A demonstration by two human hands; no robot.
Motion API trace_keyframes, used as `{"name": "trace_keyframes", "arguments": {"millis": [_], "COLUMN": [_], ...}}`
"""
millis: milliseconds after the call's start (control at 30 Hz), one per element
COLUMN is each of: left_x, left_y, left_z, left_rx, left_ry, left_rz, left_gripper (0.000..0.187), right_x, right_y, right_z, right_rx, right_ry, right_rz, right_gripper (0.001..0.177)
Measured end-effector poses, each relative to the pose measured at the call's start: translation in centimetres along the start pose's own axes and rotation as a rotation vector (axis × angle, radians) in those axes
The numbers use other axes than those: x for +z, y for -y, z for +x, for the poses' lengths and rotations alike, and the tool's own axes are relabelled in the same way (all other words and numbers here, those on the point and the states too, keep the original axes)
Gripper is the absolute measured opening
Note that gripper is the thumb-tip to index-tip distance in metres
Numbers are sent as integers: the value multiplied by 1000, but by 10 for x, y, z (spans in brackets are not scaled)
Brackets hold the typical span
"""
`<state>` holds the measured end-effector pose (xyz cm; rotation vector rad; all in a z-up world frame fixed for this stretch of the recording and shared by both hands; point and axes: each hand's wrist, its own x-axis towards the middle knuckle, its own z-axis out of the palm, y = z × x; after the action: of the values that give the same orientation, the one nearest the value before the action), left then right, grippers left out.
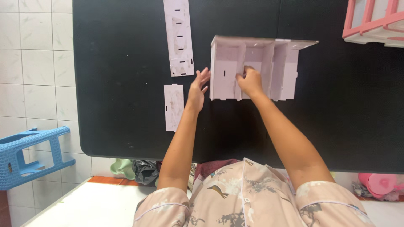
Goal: The person assembles a light purple plastic storage unit by snapping together side panels, dividers, and a top piece. They then disassemble a pink plastic drawer unit, removing the drawers and placing them on the table, followed by handling a blue drawer unit.
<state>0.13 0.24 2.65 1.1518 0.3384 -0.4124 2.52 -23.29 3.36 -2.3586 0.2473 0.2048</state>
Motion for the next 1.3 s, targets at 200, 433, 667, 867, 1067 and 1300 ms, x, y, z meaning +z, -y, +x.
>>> {"name": "trace_keyframes", "arguments": {"millis": [200, 433, 667, 867, 1067, 1300], "left_x": [49, 112, 160, 211, 234, 239], "left_y": [-97, -167, -169, -143, -138, -141], "left_z": [-23, -45, -36, -41, -66, -70], "left_rx": [345, 606, 738, 744, 760, 732], "left_ry": [174, 227, 185, 119, -23, -36], "left_rz": [-166, 24, 243, 223, 230, 319], "left_gripper": [58, 61, 62, 43, 26, 21], "right_x": [-69, -121, -165, -247, -261, -261], "right_y": [49, 112, 115, 92, 104, 102], "right_z": [15, 21, 33, -1, -24, -26], "right_rx": [-26, 3, -54, -148, -189, -180], "right_ry": [76, 322, 44, -6, 126, 171], "right_rz": [311, 1019, 1056, 763, 679, 756], "right_gripper": [35, 45, 49, 53, 63, 65]}}
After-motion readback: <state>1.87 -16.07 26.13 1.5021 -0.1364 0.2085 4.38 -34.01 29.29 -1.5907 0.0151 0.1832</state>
